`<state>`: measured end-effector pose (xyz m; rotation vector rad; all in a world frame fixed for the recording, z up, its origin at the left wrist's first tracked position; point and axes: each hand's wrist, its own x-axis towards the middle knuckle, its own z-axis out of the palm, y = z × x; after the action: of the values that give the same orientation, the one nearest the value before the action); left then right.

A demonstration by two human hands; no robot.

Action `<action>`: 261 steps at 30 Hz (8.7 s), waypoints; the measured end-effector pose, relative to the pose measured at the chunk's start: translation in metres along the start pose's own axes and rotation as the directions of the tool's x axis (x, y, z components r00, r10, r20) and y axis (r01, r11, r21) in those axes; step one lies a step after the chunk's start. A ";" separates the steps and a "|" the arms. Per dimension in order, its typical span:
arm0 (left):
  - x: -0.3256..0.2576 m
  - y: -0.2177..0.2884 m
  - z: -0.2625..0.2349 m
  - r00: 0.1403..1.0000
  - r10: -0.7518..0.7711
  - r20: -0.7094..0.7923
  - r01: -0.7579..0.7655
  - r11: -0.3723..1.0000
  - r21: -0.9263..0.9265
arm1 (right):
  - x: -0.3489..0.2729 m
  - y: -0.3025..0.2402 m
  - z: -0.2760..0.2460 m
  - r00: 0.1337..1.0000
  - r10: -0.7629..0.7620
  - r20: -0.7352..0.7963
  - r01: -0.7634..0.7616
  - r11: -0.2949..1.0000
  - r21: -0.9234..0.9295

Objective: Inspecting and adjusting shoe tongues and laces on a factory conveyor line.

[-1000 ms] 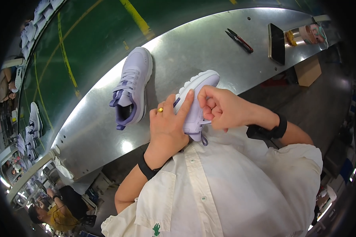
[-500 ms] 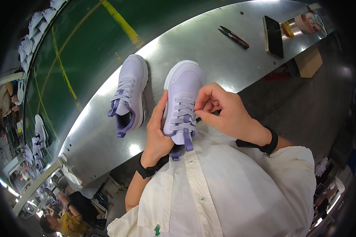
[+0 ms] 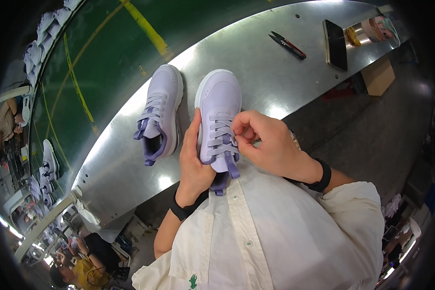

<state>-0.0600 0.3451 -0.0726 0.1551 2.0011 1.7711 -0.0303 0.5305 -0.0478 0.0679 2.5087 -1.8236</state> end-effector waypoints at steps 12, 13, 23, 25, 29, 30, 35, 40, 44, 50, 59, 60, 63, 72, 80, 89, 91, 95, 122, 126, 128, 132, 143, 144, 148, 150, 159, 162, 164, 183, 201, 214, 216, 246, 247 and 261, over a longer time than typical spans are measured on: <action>0.000 -0.006 -0.009 0.985 0.057 0.161 -0.079 0.988 0.134 | 0.006 -0.003 -0.041 0.802 0.391 0.452 -0.595 0.592 0.544; 0.000 -0.005 -0.008 0.978 0.052 0.200 -0.080 0.988 0.133 | 0.006 -0.003 -0.046 0.760 0.410 0.504 -0.643 0.583 0.497; -0.005 0.009 -0.007 0.970 0.226 0.092 -0.241 0.821 0.518 | 0.006 -0.017 -0.017 0.984 -0.135 0.114 0.142 0.988 -0.053; -0.008 0.010 -0.006 0.967 0.233 0.103 -0.250 0.786 0.565 | 0.006 -0.016 -0.010 0.978 -0.182 0.105 0.191 0.978 -0.079; -0.009 0.012 -0.005 0.975 0.183 0.126 -0.219 0.692 0.688 | 0.005 -0.014 -0.006 0.956 -0.236 0.173 0.279 0.912 -0.300; -0.010 0.013 -0.003 0.974 0.168 0.153 -0.226 0.661 0.716 | 0.003 -0.015 -0.006 0.957 -0.221 0.187 0.277 0.884 -0.377; -0.011 0.019 0.005 0.963 0.181 0.201 -0.269 0.569 0.777 | -0.008 -0.022 -0.005 0.936 -0.102 0.336 0.285 0.780 -0.558; -0.014 0.023 0.005 0.954 0.184 0.237 -0.298 0.499 0.813 | 0.010 -0.022 -0.018 0.872 -0.167 0.460 0.412 0.757 -0.508; -0.013 0.015 0.002 0.961 0.132 0.243 -0.270 0.634 0.724 | 0.021 -0.029 -0.050 0.773 0.246 0.584 -0.088 0.955 -0.285; 0.004 -0.011 0.003 0.998 -0.014 0.053 0.008 0.994 0.110 | 0.033 -0.009 -0.053 0.948 0.164 0.273 -0.185 0.981 0.051; 0.019 -0.017 -0.005 0.999 -0.021 -0.041 0.029 0.977 0.210 | 0.014 0.018 -0.021 0.989 -0.064 0.130 0.073 0.995 -0.062; 0.015 -0.014 -0.004 0.997 0.051 -0.059 -0.036 0.971 0.237 | 0.013 0.018 -0.019 0.991 -0.047 0.123 0.054 0.997 -0.052; 0.017 -0.010 -0.004 0.983 0.179 -0.037 -0.160 0.938 0.307 | 0.014 0.015 -0.014 0.989 -0.068 0.130 0.089 0.983 -0.162; 0.024 0.008 -0.012 0.934 0.336 0.124 -0.340 0.722 0.603 | 0.037 0.024 -0.022 0.987 0.051 0.155 -0.059 0.997 0.046; 0.028 0.024 -0.006 0.950 0.242 0.196 -0.289 0.445 0.848 | 0.075 0.026 -0.013 0.964 0.173 0.205 -0.179 0.984 0.012; 0.026 0.015 -0.004 0.975 0.174 0.135 -0.219 0.693 0.687 | 0.086 0.017 -0.005 0.968 -0.082 0.238 0.165 0.920 -0.356; 0.027 0.017 -0.006 0.978 0.123 0.166 -0.206 0.645 0.736 | 0.089 0.018 -0.007 0.950 0.028 0.310 0.051 0.969 -0.243; 0.029 0.015 -0.010 0.983 0.095 0.157 -0.173 0.772 0.611 | 0.079 0.018 -0.023 0.910 0.255 0.326 -0.285 0.957 0.048; 0.075 -0.008 0.011 0.926 0.296 0.235 -0.367 0.853 0.371 | 0.059 0.023 -0.025 0.854 -0.510 0.102 0.498 0.746 -0.441; 0.071 -0.016 0.015 0.925 0.336 0.178 -0.378 0.863 0.336 | 0.060 0.015 -0.005 0.837 -0.540 0.087 0.532 0.766 -0.360; 0.072 -0.016 0.014 0.927 0.324 0.186 -0.371 0.857 0.358 | 0.059 0.011 0.004 0.825 -0.535 0.182 0.558 0.717 -0.418; 0.075 -0.013 0.025 0.881 0.445 0.163 -0.459 0.715 0.528 | 0.057 0.012 -0.013 0.767 -0.577 0.281 0.638 0.636 -0.434; 0.074 -0.009 0.022 0.877 0.318 0.361 -0.449 0.811 0.377 | 0.022 0.022 -0.026 0.969 -0.248 -0.025 0.216 0.888 -0.405; 0.073 -0.011 0.025 0.882 0.350 0.316 -0.456 0.805 0.380 | 0.021 0.023 -0.026 0.988 -0.153 -0.015 0.136 0.914 -0.382; 0.067 -0.018 0.037 0.958 0.256 0.131 -0.286 0.898 0.334 | 0.021 0.030 -0.023 0.998 -0.048 -0.047 0.031 0.953 -0.301; 0.064 -0.019 0.040 0.956 0.258 0.138 -0.292 0.883 0.368 | 0.023 0.032 -0.019 0.996 -0.070 -0.058 0.043 0.926 -0.375; 0.063 -0.017 0.011 0.933 0.109 0.342 -0.197 0.952 0.234 | 0.028 0.037 -0.039 0.990 -0.017 0.140 0.058 0.955 -0.292; 0.062 -0.022 0.013 0.937 0.138 0.322 -0.214 0.953 0.213 | 0.026 0.039 -0.036 0.992 -0.073 0.100 0.100 0.948 -0.301; 0.061 -0.024 0.015 0.951 0.122 0.286 -0.166 0.977 0.134 | 0.025 0.041 -0.031 0.990 -0.109 0.088 0.132 0.937 -0.323; 0.027 0.023 -0.105 0.974 -0.165 -0.156 0.213 0.902 0.376 | 0.057 0.032 0.018 0.974 -0.225 -0.018 0.205 0.913 -0.353; 0.006 -0.008 -0.045 0.926 0.309 -0.215 -0.079 0.717 0.692 | 0.080 -0.016 0.030 0.893 -0.432 0.123 0.448 0.836 -0.318; 0.008 -0.024 -0.048 0.843 0.454 -0.288 -0.219 0.780 0.586 | 0.081 -0.012 0.024 0.901 -0.409 0.143 0.432 0.831 -0.349; 0.010 -0.020 -0.050 0.852 0.461 -0.247 -0.231 0.756 0.612 | 0.083 -0.013 0.026 0.910 -0.386 0.155 0.416 0.844 -0.338; 0.012 0.003 -0.042 0.846 0.527 -0.079 -0.141 0.364 0.921 | 0.148 -0.039 0.050 0.794 0.013 0.608 0.226 0.922 -0.314; 0.012 0.002 -0.043 0.839 0.537 -0.089 -0.163 0.404 0.900 | 0.144 -0.038 0.050 0.824 -0.009 0.567 0.200 0.940 -0.276; 0.000 -0.018 -0.055 0.850 0.459 -0.261 -0.241 0.777 0.582 | 0.095 -0.028 0.041 0.859 -0.377 0.346 0.488 0.809 -0.328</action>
<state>-0.0784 0.2920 -0.0864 0.4136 2.9013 1.4745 -0.1262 0.4845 -0.0395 -0.7794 2.7884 -1.2403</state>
